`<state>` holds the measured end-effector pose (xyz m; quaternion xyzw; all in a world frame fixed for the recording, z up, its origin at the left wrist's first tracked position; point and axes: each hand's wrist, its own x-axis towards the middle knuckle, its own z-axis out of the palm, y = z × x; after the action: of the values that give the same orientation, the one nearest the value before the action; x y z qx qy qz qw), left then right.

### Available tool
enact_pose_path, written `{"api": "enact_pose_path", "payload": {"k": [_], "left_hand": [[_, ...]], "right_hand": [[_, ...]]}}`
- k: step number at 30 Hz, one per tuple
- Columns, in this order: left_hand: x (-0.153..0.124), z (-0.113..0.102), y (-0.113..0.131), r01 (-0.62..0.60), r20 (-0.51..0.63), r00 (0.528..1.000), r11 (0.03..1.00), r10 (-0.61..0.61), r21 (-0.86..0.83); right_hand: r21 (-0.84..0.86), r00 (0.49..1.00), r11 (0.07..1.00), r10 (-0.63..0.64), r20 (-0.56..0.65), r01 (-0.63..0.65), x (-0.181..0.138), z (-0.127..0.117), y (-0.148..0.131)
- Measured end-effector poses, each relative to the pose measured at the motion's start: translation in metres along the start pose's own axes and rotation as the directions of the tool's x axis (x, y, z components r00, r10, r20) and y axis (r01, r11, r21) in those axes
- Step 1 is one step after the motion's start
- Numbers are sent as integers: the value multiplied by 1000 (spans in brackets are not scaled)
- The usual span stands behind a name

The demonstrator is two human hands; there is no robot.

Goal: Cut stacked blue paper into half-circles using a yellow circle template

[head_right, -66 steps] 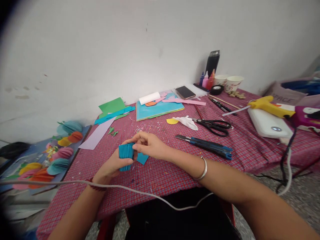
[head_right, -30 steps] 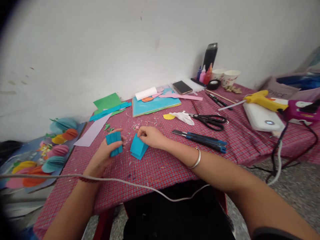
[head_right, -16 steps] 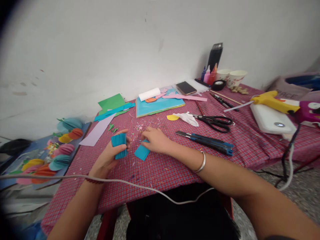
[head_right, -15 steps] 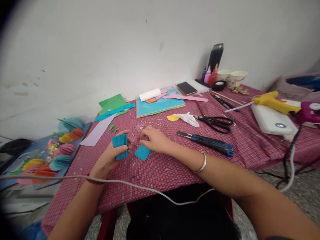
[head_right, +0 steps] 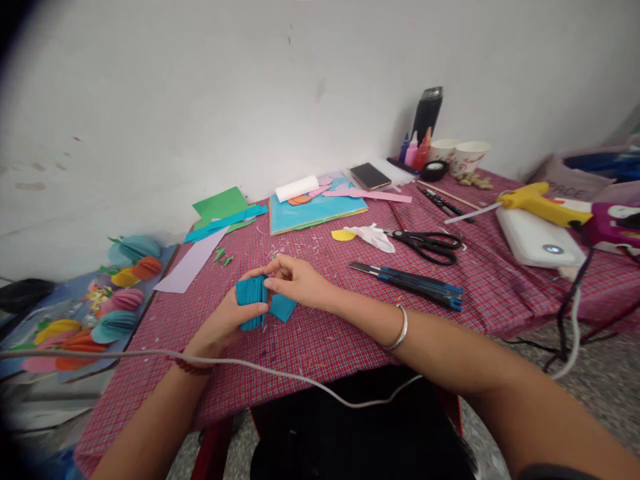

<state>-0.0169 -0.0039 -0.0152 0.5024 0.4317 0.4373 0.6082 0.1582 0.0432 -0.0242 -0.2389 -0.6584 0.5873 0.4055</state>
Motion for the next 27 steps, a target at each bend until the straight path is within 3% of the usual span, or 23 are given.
{"api": "enact_pose_path", "payload": {"k": [10, 27], "left_hand": [[3, 0, -5, -36, 6, 999, 999, 35, 40], [0, 4, -1, 18, -1, 1000, 999, -18, -30]], "right_hand": [[35, 1000, 999, 15, 17, -15, -2, 1, -7], [16, 997, 997, 73, 11, -73, 1, -2, -4]]}}
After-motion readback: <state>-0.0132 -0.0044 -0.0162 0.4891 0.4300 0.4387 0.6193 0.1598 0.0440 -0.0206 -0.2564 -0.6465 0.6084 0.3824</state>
